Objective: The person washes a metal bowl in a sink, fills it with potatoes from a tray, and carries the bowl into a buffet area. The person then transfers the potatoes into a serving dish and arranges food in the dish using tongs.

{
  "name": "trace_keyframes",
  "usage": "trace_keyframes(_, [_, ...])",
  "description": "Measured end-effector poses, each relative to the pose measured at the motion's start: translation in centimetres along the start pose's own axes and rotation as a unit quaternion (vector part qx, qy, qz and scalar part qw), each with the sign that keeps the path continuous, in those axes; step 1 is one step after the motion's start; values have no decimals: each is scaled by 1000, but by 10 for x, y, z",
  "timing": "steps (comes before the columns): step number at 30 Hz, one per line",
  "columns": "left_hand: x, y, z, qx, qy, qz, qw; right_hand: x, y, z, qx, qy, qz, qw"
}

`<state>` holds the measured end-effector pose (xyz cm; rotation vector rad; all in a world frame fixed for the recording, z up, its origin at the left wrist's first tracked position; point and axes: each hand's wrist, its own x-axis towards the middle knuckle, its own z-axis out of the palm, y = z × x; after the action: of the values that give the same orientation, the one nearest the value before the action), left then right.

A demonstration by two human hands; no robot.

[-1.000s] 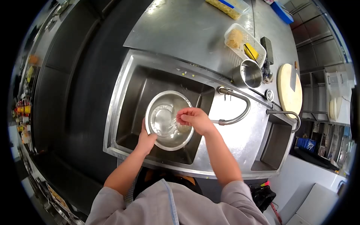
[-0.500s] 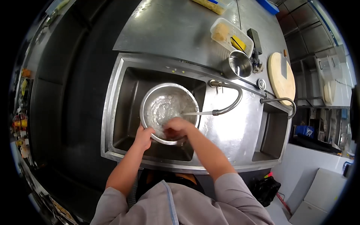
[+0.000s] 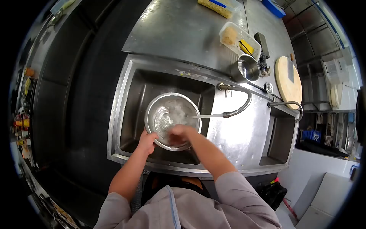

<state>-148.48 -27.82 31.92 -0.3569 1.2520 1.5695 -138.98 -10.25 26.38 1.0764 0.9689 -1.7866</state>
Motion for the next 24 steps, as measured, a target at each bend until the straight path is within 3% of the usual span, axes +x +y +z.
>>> trace_keyframes(2, [-11,-6,3,27,16,-8,999,-20,-13,-32,-130,74,-10,989])
trace_keyframes(5, [-10,-24,12,47,-29,9,998,24,-27,-69,-53,151,-7,987])
trace_keyframes(7, [-9,-18,21,46,-25,-36,998,34,-38,-62,-86,232,-205,947])
trace_keyframes(8, [-7,-16,26,63,-30,-50,996,39,-41,-48,-86,233,-206,947])
trace_keyframes(10, [2,-14,25,74,2,-121,990,45,-33,-4,200,41,-323,924])
trace_keyframes(11, [6,-15,20,76,1,-121,990,42,-28,10,236,7,-319,918])
trace_keyframes(12, [9,-13,15,50,-19,-88,995,46,-25,18,129,6,-367,921])
trace_keyframes(13, [13,-12,12,24,-40,-54,997,47,-22,21,130,8,-370,920])
trace_keyframes(15, [11,-14,10,-1,-55,-36,998,28,-25,39,115,27,-285,951])
trace_keyframes(16, [14,-18,7,34,-44,-47,997,-9,-37,64,-39,224,-310,923])
trace_keyframes(17, [15,-22,6,69,-34,-61,995,-6,-40,64,-39,226,-311,922])
trace_keyframes(19, [4,-20,15,95,-20,-50,994,6,-48,55,-161,322,-355,863])
trace_keyframes(20, [-3,-23,19,62,-6,-73,995,11,-58,42,-154,362,-295,871])
trace_keyframes(22, [-18,-25,23,7,-8,-87,996,2,-71,12,76,289,-230,926])
trace_keyframes(24, [-18,-29,13,8,-9,-76,997,41,-59,-40,198,221,-254,920])
